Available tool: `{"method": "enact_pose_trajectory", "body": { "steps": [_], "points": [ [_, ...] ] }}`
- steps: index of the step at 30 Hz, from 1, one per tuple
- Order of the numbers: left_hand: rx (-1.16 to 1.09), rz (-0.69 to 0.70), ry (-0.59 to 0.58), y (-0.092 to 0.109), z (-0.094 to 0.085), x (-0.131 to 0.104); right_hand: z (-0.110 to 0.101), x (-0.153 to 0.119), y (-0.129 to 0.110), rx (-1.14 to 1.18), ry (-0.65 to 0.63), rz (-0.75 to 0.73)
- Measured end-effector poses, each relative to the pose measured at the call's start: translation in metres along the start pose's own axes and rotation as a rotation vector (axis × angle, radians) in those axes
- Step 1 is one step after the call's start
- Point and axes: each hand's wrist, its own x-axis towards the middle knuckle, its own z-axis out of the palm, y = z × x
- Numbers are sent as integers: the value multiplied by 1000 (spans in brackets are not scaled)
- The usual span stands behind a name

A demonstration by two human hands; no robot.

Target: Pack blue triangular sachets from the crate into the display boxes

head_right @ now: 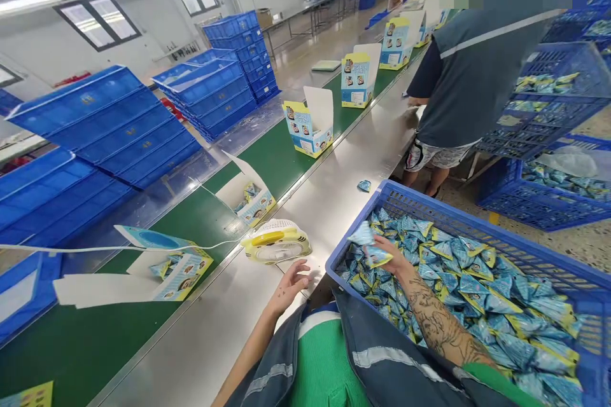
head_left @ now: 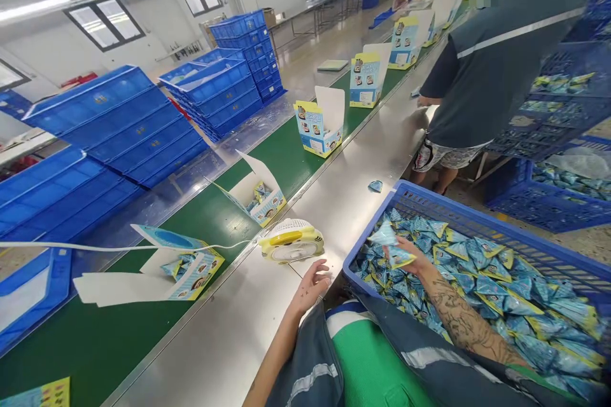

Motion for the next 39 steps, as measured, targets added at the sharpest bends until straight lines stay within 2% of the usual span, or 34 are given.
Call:
{"method": "enact_pose_trajectory", "body": {
  "steps": [3,5,7,9,11,13,15,18,21,23,24,29,32,35,39],
  "points": [
    [-67,40,-46,18,3,6,56,37,-15,-113,-147,43],
    [-122,89,42,26,2,11,102,62,-12,-171,-263,62],
    [-168,100,192,30,-2,13,143,81,-1,-189,-322,61],
    [-204,52,301,29,-11,10,169,91,13,-185,-315,59],
    [-266,-9,373,21,-24,0,179,88,27,-166,-268,69],
    [-354,-45,466,7,-38,-14,179,76,38,-125,-245,103],
    [-460,-64,586,-11,-50,-27,175,58,46,-58,-295,176],
    [-612,-63,721,-36,-63,-39,173,30,52,58,-472,305],
    [-728,-31,749,-47,-70,-44,171,18,48,159,-667,320],
    [-794,-12,706,-45,-72,-47,164,23,35,224,-693,259],
    [-824,-3,669,-42,-73,-49,159,27,25,269,-657,208],
    [-931,81,495,-20,-77,-62,126,55,-45,561,-361,-162],
    [-982,144,457,-6,-81,-63,116,63,-78,547,-334,-191],
    [-986,240,453,7,-87,-62,118,63,-92,506,-370,-227],
    [-978,296,568,19,-94,-69,129,67,-87,428,-398,-205]
  ]
}}
